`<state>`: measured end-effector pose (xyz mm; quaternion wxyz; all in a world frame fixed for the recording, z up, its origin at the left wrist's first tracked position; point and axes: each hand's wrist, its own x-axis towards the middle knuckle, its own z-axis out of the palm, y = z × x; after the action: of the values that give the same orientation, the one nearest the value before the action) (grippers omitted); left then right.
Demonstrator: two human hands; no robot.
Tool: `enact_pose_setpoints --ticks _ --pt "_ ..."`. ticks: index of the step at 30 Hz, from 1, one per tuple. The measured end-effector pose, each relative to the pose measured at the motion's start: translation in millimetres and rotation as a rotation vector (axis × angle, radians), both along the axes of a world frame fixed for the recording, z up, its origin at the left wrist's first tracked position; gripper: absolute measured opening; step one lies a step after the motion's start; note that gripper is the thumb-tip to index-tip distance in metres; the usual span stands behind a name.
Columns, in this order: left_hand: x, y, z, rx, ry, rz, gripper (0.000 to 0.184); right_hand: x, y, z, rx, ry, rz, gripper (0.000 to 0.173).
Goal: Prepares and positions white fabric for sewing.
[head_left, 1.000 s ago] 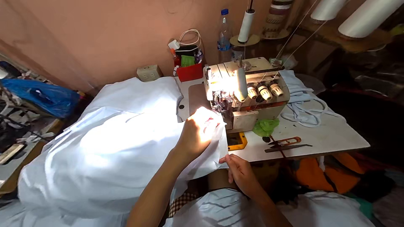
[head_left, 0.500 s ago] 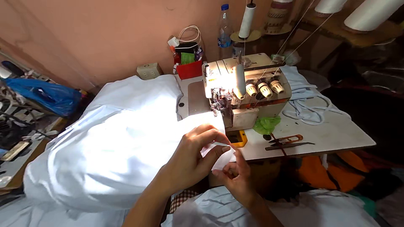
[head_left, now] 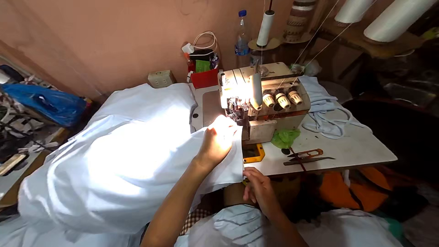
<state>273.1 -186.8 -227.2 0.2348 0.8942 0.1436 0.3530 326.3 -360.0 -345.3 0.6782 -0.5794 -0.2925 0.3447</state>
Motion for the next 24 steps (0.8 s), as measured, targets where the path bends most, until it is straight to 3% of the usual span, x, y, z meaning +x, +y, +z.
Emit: enact_pose_setpoints --ticks 3,4,8,10,16,24 --pt "-4 -2 3 0.001 0.007 -0.004 0.010 -5 -6 -2 0.014 -0.039 0.002 0.031" --pt "-5 -3 5 0.005 0.007 -0.005 0.009 -9 -6 -3 0.006 -0.121 -0.032 0.024" --pt "-8 1 7 0.021 -0.016 -0.001 0.008 -26 4 -25 0.024 -0.520 -0.277 0.020" --pt "-10 5 8 0.015 -0.033 0.009 0.007 -28 7 -33 0.075 -0.592 -0.370 0.020" --pt "-1 18 2 -0.079 0.017 0.091 0.008 -31 4 -33 0.178 -0.421 -0.419 0.018" --pt "-2 20 -2 -0.240 0.142 0.103 0.011 -44 -14 -23 0.147 -0.173 -0.335 0.010"
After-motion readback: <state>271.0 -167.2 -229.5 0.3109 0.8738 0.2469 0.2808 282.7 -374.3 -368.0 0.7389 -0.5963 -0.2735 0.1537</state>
